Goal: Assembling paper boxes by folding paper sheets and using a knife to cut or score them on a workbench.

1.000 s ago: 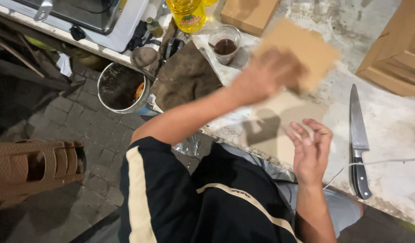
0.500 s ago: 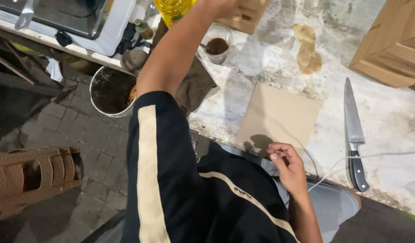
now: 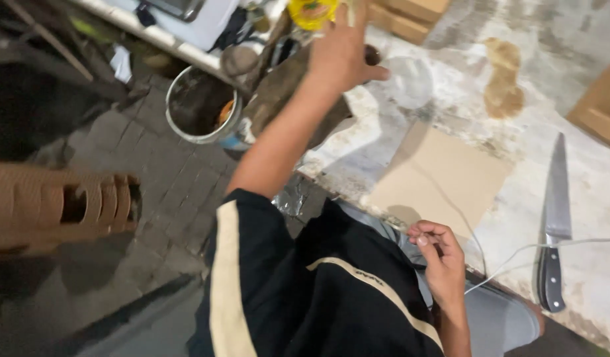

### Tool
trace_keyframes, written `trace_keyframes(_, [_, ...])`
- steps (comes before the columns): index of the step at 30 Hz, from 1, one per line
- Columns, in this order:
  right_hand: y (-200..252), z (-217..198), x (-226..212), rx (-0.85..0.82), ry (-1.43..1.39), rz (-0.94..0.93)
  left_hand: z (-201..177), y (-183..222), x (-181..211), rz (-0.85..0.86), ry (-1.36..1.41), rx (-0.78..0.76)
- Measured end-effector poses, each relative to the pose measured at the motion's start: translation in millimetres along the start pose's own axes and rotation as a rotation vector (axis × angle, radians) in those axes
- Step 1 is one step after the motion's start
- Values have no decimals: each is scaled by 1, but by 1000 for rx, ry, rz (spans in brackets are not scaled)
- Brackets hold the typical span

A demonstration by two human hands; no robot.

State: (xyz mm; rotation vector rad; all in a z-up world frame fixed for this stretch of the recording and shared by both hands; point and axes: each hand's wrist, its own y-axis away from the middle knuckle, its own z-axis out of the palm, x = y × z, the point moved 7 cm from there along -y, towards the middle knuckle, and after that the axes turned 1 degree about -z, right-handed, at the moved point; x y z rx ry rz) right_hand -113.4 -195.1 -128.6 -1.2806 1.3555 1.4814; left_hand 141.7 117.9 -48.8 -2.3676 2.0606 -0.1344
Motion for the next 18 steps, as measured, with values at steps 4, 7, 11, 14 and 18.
trace_keyframes(4, [8, 6, 1, -109, 91, -16, 52, 7, -2, -87, 201, 97])
trace_keyframes(7, [23, 1, -4, -152, 106, -39, 61, 6, 0, -103, 214, 282])
trace_keyframes(11, [46, -12, -11, -185, 9, -107, 61, 0, -6, -101, 393, 296])
trace_keyframes(14, [62, -31, -4, -249, -49, -173, 44, 9, -18, -102, 563, 226])
trace_keyframes(18, [71, -67, 38, -273, -181, -161, -22, 25, -51, -176, 595, 221])
